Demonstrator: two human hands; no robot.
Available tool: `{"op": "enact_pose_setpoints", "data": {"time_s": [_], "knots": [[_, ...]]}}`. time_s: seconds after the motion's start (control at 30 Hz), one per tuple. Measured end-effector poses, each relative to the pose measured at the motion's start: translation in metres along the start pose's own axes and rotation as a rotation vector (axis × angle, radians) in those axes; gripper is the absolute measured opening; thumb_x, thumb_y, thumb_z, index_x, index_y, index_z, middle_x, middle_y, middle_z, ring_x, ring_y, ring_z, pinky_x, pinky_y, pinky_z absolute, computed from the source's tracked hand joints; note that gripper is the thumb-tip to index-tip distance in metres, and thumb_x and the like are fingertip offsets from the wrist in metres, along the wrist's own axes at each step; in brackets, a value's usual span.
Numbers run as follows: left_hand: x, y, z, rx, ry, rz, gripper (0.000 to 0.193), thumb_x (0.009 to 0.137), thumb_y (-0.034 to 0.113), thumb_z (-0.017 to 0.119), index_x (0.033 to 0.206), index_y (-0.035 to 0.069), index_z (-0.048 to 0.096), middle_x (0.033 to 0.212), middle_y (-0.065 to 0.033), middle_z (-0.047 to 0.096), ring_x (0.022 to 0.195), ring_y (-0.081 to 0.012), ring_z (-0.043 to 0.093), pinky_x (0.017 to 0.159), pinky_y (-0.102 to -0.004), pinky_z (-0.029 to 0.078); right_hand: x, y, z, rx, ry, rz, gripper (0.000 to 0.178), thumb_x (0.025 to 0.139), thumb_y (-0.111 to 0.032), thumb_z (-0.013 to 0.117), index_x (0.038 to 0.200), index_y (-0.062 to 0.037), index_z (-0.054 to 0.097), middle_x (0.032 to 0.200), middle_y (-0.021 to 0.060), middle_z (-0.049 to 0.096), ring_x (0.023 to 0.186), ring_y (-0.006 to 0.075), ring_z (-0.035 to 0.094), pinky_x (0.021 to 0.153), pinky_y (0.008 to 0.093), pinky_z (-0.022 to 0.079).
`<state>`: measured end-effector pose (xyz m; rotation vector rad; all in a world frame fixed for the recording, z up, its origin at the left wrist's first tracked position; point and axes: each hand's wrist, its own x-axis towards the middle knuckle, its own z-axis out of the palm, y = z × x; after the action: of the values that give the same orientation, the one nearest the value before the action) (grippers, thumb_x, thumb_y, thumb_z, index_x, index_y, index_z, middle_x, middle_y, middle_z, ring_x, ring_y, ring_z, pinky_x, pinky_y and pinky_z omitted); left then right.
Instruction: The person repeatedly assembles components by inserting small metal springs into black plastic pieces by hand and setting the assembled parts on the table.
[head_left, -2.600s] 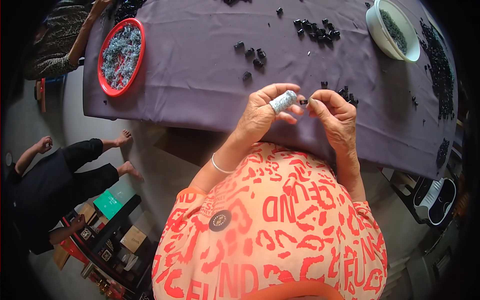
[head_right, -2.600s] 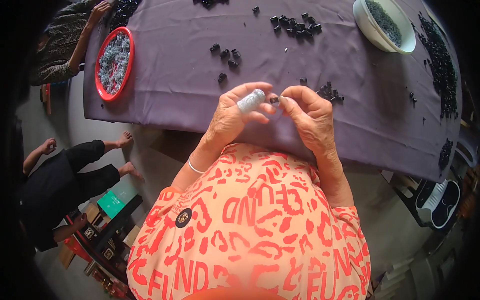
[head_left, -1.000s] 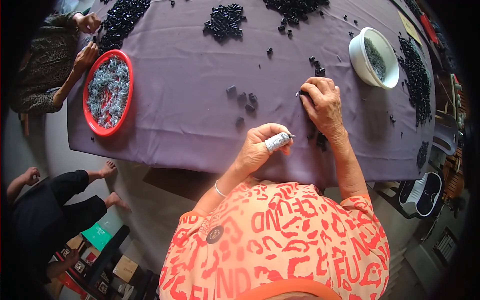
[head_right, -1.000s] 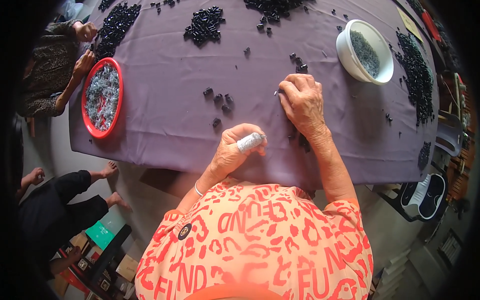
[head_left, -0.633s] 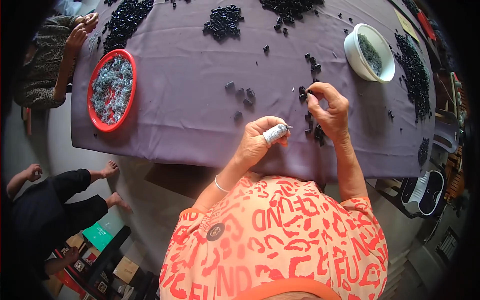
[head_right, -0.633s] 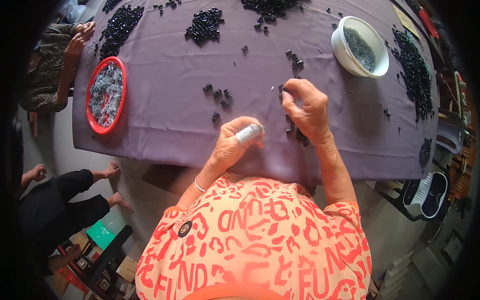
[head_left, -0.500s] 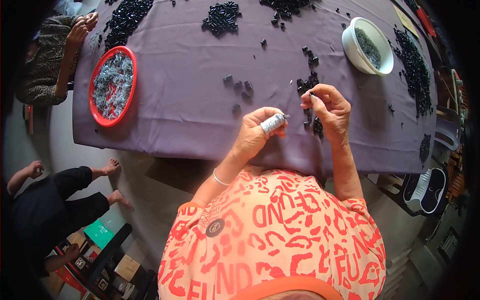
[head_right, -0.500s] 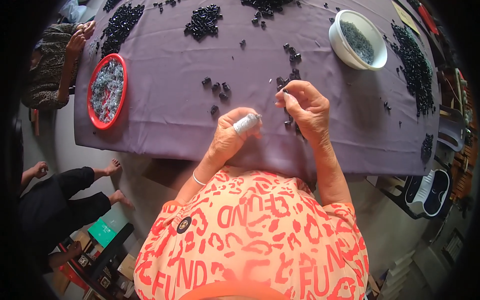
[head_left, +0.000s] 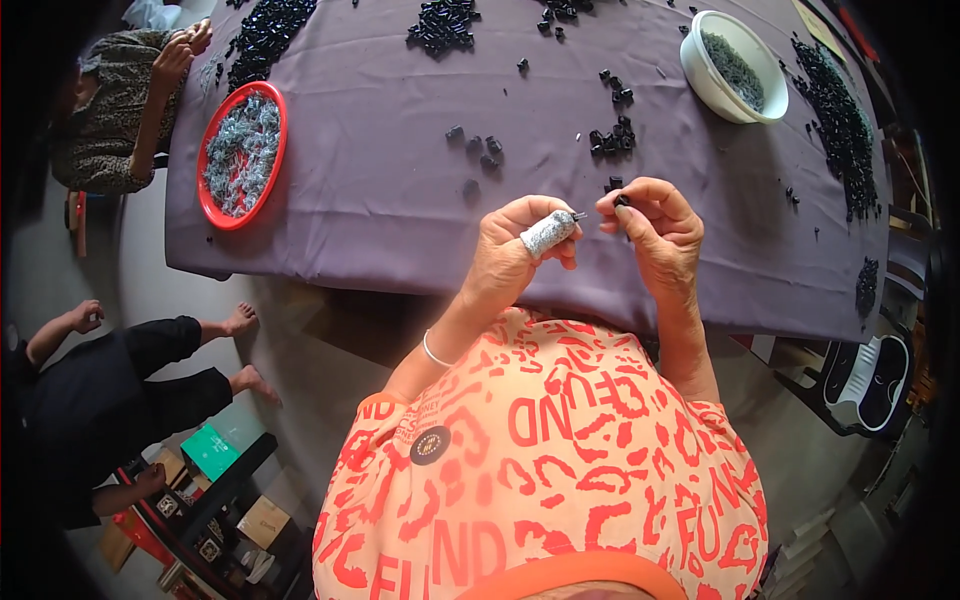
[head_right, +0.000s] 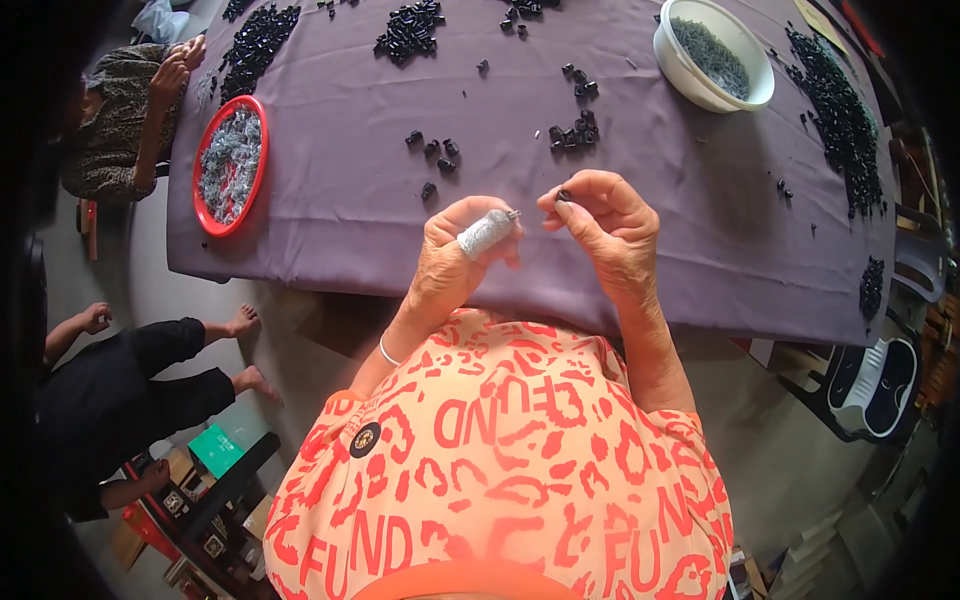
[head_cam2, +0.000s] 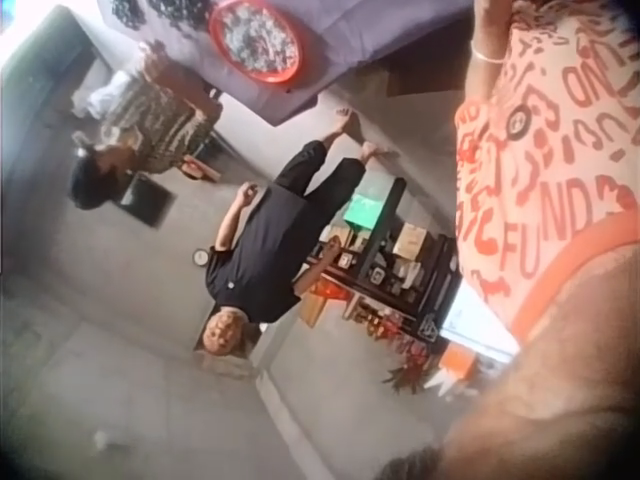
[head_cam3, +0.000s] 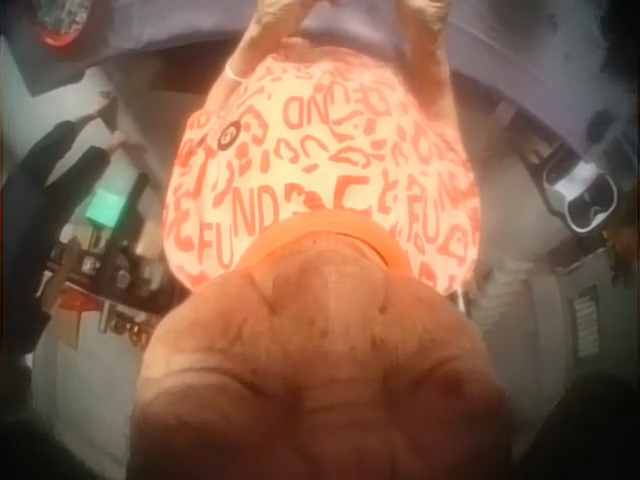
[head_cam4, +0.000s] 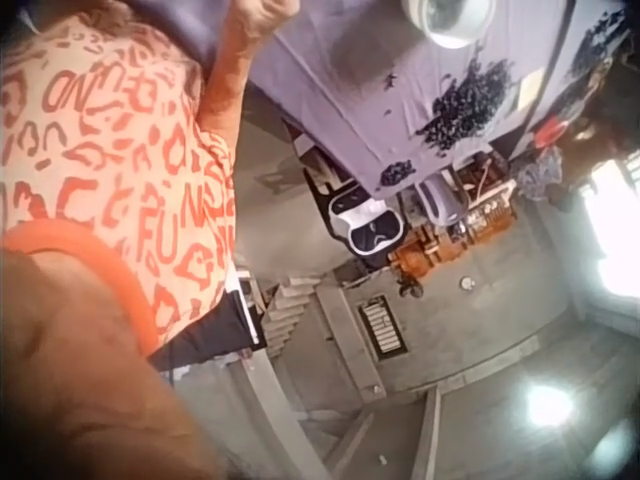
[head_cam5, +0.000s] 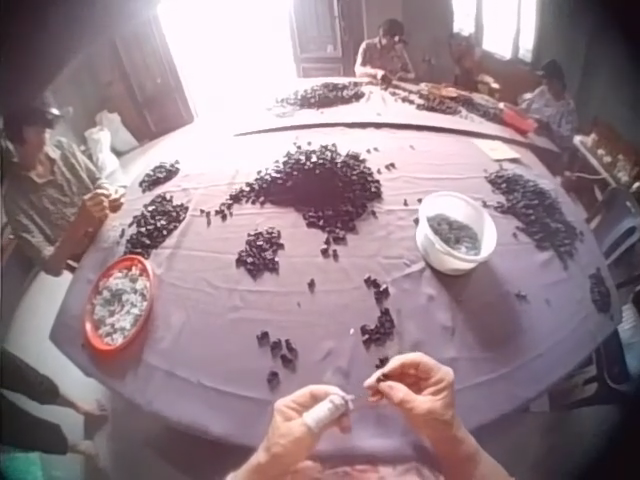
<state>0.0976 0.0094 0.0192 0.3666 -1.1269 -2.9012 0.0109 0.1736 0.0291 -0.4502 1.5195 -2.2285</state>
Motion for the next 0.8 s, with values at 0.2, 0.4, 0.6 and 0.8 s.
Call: {"op": "enact_pose_setpoints", "data": {"time_s": [0.2, 0.4, 0.6, 0.8], "knots": [[-0.002, 0.003, 0.002, 0.055, -0.048, 0.05, 0.015, 0.09, 0.01, 0.063, 0.1, -0.001, 0.062, 0.086, -0.0084, 0.066, 0.072, -0.0128, 0.063, 0.064, -0.0265, 0.054, -0.013, -0.016, 0.005, -0.183, 0.015, 0.017, 0.015, 0.09, -0.001, 0.06, 0.104, 0.0028, 0.06, 0.089, 0.0076, 0.065, 0.077, 0.011, 0.059, 0.068, 0.023, 0.048], [-0.007, 0.006, 0.004, 0.206, -0.064, 0.096, 0.015, 0.089, 0.008, 0.063, 0.1, -0.002, 0.062, 0.086, -0.0074, 0.066, 0.073, -0.0117, 0.063, 0.065, -0.025, 0.053, -0.021, -0.027, 0.012, -0.21, -0.008, -0.045, 0.015, 0.09, -0.001, 0.059, 0.105, 0.0025, 0.06, 0.09, 0.0066, 0.065, 0.076, 0.01, 0.058, 0.069, 0.0218, 0.047], [-0.01, 0.009, 0.005, 0.247, -0.052, 0.099, 0.014, 0.09, 0.005, 0.061, 0.101, -0.003, 0.061, 0.086, -0.0066, 0.066, 0.073, -0.0109, 0.062, 0.066, -0.0245, 0.053, -0.024, -0.03, 0.015, -0.147, -0.058, 0.032, 0.019, 0.09, 0.0, 0.059, 0.108, 0.0038, 0.059, 0.092, 0.0081, 0.065, 0.076, 0.0106, 0.059, 0.069, 0.0217, 0.048], [-0.013, 0.011, 0.004, 0.235, -0.051, 0.109, 0.013, 0.089, 0.003, 0.061, 0.101, -0.003, 0.061, 0.086, -0.006, 0.065, 0.074, -0.0104, 0.062, 0.066, -0.0241, 0.052, -0.028, -0.034, 0.022, -0.192, -0.041, 0.04, 0.022, 0.089, 0.004, 0.059, 0.11, 0.0048, 0.059, 0.092, 0.0096, 0.065, 0.075, 0.0111, 0.06, 0.07, 0.0228, 0.049]]}}
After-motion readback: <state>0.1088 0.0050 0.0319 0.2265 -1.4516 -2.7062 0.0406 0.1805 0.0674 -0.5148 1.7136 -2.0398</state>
